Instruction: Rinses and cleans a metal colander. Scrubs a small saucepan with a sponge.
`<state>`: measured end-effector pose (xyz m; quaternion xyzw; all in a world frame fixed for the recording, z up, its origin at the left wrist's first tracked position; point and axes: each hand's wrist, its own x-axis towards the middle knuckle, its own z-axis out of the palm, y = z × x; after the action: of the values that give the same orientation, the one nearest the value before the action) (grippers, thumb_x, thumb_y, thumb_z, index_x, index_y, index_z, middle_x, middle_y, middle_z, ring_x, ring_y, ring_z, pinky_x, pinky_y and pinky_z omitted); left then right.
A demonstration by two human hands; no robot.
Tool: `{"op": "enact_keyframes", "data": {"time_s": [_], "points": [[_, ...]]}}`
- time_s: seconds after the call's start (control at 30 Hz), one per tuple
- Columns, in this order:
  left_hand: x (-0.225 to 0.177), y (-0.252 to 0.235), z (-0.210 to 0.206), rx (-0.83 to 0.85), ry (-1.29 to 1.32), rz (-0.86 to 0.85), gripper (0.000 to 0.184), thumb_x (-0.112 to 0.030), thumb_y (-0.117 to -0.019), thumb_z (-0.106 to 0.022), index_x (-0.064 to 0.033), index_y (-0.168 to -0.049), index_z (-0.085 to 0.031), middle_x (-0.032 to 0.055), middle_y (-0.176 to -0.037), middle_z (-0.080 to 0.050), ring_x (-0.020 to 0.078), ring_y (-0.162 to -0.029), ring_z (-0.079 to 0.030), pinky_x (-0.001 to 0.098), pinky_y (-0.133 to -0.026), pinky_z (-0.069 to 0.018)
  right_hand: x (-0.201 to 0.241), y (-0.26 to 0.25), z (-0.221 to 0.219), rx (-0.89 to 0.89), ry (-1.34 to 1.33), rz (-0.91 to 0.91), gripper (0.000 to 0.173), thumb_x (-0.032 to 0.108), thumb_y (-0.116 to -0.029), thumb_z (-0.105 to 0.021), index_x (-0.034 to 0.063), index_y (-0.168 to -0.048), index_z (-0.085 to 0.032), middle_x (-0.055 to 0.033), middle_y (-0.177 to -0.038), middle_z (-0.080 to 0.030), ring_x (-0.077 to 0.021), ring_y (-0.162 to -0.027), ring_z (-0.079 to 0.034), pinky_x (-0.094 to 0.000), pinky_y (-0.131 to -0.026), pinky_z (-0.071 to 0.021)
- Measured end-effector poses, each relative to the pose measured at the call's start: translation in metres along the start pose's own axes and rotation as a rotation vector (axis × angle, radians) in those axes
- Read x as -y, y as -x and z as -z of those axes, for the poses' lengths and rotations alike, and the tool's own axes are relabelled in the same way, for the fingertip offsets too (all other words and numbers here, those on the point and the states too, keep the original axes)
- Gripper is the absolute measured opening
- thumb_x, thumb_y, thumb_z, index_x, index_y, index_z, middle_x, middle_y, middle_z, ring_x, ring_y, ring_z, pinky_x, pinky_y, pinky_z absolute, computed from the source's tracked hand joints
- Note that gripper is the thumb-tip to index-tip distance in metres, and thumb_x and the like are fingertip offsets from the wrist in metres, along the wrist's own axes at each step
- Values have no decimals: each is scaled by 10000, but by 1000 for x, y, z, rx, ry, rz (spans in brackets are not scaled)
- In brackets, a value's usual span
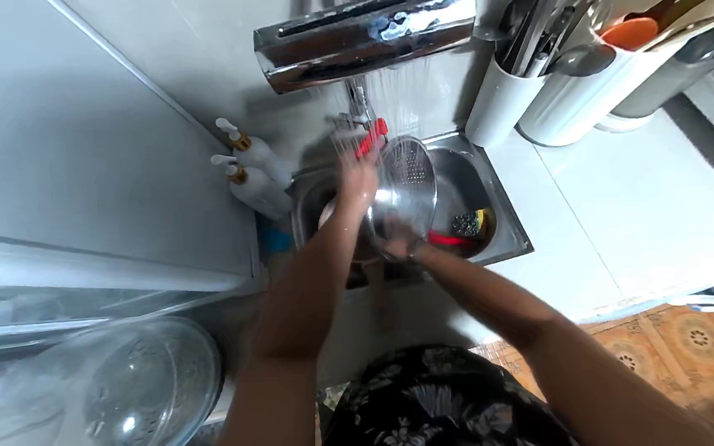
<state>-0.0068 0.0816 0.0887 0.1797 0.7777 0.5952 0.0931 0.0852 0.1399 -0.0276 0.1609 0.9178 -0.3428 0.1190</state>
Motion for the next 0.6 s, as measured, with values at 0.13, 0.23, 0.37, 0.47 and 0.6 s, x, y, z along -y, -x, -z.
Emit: {"op": "enact_keyframes", "data": {"time_s": [0.13,0.23,0.37,0.47,0.6], "points": [[13,-9,17,-3,-109,121,330,-238,-1057,-565,20,-1246,-647,148,-1189,-677,149,-1116,-623,340,-1012,-477,-7,11,-44,201,-574,272,449,302,-1109,-446,5,-1427,-557,-186,-1398,-615,-218,-1321,-576,-363,-1144,-444],[16,-24,43,5,40,318,336,-288,-1067,-536,-36,-1267,-631,119,-1192,-666,167,-1078,-636,394,-952,-524,-51,2,-60,35,46,429,402,415,-1023,-555,247,-1382,-619,-70,-1060,-755,-247,-1004,-726,-541,-900,-565],[25,-15,55,291,211,176,378,-284,-1093,-449,-38,-1347,-584,59,-1234,-651,85,-1097,-615,293,-954,-513,-21,44,-3,-243,-228,407,274,303,-1010,-621,57,-1063,-731,-38,-744,-686,-132,-686,-669,-388,-672,-589],[50,2,46,283,235,148,403,-297,-1084,-477,-36,-1371,-584,96,-1309,-647,140,-1174,-623,364,-1015,-517,24,76,67,-300,-711,234,139,134,-1017,-612,34,-1082,-682,-18,-790,-680,-67,-655,-625,-283,-623,-557],[83,27,26,187,427,482,535,-466,-1107,-306,-111,-1460,-496,99,-1362,-610,222,-1243,-583,464,-1027,-497,28,70,115,-375,-1101,51,170,174,-1055,-554,98,-960,-673,48,-746,-659,-22,-640,-608,-216,-602,-531]]}}
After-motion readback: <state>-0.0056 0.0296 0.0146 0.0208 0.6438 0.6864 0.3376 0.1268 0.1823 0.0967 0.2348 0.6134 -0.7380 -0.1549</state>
